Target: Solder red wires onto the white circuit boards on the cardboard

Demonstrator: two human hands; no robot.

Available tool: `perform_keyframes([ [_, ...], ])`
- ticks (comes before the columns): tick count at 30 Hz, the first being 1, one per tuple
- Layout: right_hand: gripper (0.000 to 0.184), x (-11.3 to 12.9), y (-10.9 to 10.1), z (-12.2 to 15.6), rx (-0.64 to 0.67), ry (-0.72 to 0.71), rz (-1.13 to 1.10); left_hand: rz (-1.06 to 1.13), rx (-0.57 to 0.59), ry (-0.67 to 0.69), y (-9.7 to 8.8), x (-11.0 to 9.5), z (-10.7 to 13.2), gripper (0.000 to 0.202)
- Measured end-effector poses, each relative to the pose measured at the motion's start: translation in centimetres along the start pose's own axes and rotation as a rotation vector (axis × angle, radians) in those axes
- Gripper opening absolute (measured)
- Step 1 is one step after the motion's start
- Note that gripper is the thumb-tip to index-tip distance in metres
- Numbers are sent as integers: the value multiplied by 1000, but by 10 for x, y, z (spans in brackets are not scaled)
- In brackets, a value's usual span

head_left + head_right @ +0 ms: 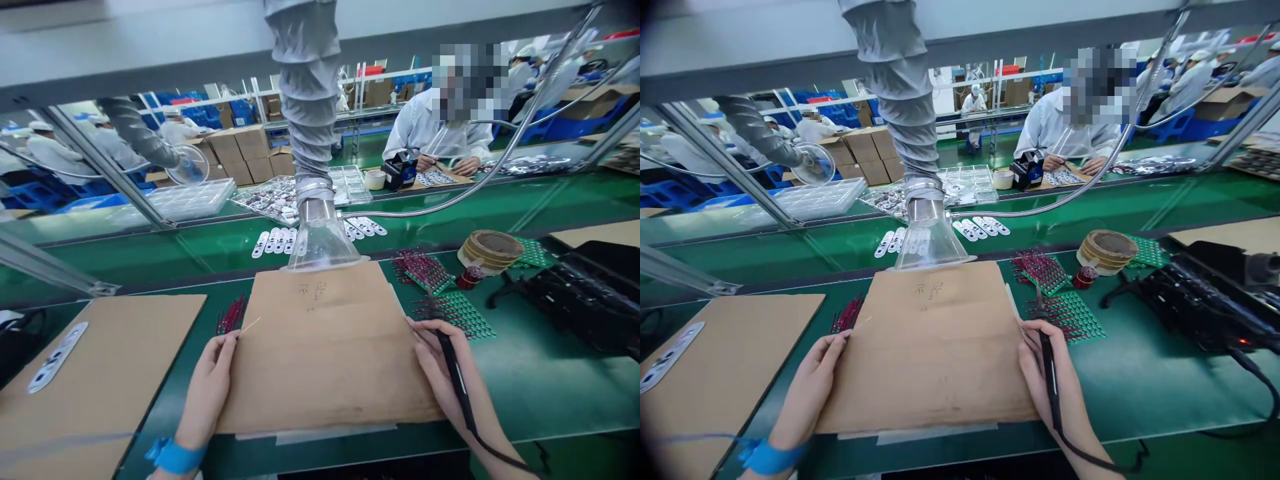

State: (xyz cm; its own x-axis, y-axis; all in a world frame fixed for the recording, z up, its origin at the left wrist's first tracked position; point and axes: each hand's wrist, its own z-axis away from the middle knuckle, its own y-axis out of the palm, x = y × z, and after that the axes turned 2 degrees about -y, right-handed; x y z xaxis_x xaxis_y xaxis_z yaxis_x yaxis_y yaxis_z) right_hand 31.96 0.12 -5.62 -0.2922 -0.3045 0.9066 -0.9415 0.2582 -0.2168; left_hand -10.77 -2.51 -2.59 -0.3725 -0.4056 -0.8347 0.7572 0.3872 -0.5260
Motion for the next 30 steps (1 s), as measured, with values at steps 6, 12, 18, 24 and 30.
perform_keyframes([
  [6, 24, -5, -2, 1, 17, -141, 290, -102, -66, 231, 1, 2, -21, 58],
  [12, 23, -16, 0, -4, 5, -113, 333, -245, -319, 311, -32, 13, -66, 45],
  [18, 26, -21, 4, -6, -40, -140, 318, -272, -299, 317, -28, 18, -74, 36],
  [24, 19, -14, 2, -6, -16, -163, 310, -226, -157, 401, -1, -8, -44, 36],
  [30, 15, -4, 2, -6, 28, -186, 329, -307, 275, 653, 52, -46, -13, 30],
])
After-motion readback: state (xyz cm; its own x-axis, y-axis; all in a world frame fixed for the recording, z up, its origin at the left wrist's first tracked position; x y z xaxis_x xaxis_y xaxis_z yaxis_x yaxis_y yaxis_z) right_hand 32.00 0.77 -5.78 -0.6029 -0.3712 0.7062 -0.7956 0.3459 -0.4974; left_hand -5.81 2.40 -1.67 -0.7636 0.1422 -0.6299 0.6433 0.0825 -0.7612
